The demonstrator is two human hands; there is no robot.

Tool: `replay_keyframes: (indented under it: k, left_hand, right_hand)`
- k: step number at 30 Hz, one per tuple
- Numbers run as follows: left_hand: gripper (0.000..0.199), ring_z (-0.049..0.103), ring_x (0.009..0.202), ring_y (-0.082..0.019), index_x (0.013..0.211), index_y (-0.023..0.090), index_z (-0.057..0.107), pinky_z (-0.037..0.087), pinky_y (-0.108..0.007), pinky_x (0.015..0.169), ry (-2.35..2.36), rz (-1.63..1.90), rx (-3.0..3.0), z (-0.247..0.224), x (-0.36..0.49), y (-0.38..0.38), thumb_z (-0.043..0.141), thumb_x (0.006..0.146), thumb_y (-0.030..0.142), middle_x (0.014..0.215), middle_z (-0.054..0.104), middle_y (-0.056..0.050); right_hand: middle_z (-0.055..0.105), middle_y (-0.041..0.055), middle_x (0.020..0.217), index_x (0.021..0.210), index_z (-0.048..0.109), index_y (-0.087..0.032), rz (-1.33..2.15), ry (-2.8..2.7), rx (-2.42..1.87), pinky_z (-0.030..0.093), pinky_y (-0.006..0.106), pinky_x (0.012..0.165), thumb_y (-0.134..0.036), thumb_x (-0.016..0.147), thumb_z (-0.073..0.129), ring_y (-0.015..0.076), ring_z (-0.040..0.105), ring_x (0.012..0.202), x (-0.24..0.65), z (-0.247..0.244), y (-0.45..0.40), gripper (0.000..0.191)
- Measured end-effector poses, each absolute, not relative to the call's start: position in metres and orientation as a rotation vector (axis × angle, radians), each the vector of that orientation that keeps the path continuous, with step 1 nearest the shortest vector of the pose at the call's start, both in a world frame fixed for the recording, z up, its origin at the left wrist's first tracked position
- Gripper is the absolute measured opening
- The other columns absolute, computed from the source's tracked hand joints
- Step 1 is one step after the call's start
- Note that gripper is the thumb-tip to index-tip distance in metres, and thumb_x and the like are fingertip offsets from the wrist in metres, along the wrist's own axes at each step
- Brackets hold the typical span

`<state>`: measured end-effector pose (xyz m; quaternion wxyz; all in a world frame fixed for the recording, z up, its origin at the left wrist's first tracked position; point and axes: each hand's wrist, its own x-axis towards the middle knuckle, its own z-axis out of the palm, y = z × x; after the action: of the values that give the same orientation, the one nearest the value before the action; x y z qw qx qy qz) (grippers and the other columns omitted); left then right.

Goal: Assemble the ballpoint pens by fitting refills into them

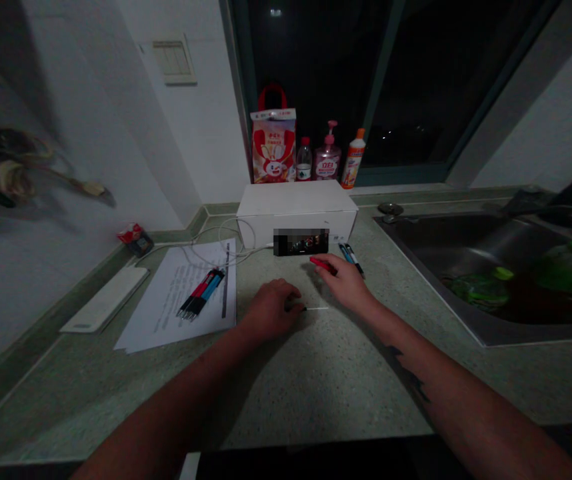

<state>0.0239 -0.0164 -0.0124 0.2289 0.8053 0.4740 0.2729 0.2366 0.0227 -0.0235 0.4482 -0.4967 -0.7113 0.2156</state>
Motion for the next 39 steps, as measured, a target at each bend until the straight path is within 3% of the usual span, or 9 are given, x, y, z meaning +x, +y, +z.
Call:
replay_keyframes:
  k: [4,8,12,20,24,29,39]
  left_hand:
    - [0.033,0.063,0.073,-0.019,0.110,0.018,0.066,0.048,-0.031,0.068,1.347,1.009,1.655,-0.009,0.022,-0.008,0.062,0.088,0.042,0.084,0.070,-0.005]
    - [0.037,0.062,0.063,-0.016,0.100,0.016,0.068,0.046,-0.028,0.057,1.179,0.937,1.445,-0.009,0.022,-0.003,0.065,0.084,0.049,0.083,0.073,-0.006]
    - [0.028,0.060,0.059,-0.014,0.085,0.017,0.067,0.045,-0.026,0.056,1.149,0.962,1.352,-0.012,0.024,-0.004,0.072,0.077,0.043,0.075,0.073,-0.004]
    - [0.022,0.059,0.057,-0.013,0.081,0.017,0.068,0.046,-0.027,0.059,1.133,0.947,1.265,-0.014,0.024,-0.004,0.077,0.073,0.035,0.069,0.071,-0.002]
    - [0.023,0.061,0.061,-0.015,0.088,0.015,0.072,0.048,-0.028,0.062,1.133,1.003,1.147,-0.014,0.023,-0.003,0.077,0.073,0.032,0.071,0.070,-0.003]
    - [0.024,0.063,0.069,-0.015,0.089,0.013,0.074,0.052,-0.030,0.069,1.049,1.011,0.922,-0.013,0.021,-0.001,0.081,0.071,0.027,0.079,0.071,-0.005]
    - [0.026,0.059,0.066,-0.012,0.091,0.012,0.077,0.049,-0.027,0.067,0.975,1.015,0.869,-0.014,0.019,0.001,0.083,0.070,0.025,0.076,0.069,-0.004]
  right_hand:
    - [0.075,0.0059,0.108,0.111,0.073,-0.026,0.548,-1.985,-1.122,0.052,0.037,0.088,-0.023,0.095,0.060,0.0215,0.069,0.098,0.234,-0.018,0.014,0.021]
    - [0.072,0.0060,0.101,0.107,0.075,-0.026,0.455,-2.210,-1.038,0.051,0.035,0.086,-0.021,0.097,0.061,0.0205,0.067,0.096,0.229,-0.012,0.006,0.018]
    - [0.070,0.0066,0.097,0.106,0.076,-0.023,0.399,-2.254,-1.077,0.051,0.033,0.084,-0.020,0.096,0.063,0.0202,0.066,0.093,0.225,-0.010,0.003,0.017]
    - [0.069,0.0061,0.096,0.104,0.075,-0.023,0.344,-2.294,-1.106,0.050,0.034,0.085,-0.019,0.094,0.065,0.0212,0.066,0.093,0.223,-0.006,-0.001,0.016]
    - [0.070,0.0074,0.104,0.116,0.071,-0.023,0.412,-2.129,-1.154,0.052,0.035,0.083,-0.022,0.091,0.068,0.0207,0.066,0.091,0.222,-0.006,0.000,0.026]
    - [0.072,0.0048,0.089,0.103,0.071,-0.021,0.513,-1.822,-1.179,0.052,0.032,0.071,-0.030,0.090,0.068,0.0178,0.065,0.073,0.225,-0.011,0.006,0.016]
    - [0.072,0.0044,0.093,0.101,0.071,-0.022,0.453,-1.924,-1.103,0.050,0.031,0.073,-0.028,0.093,0.065,0.0176,0.064,0.079,0.227,-0.007,0.004,0.012]
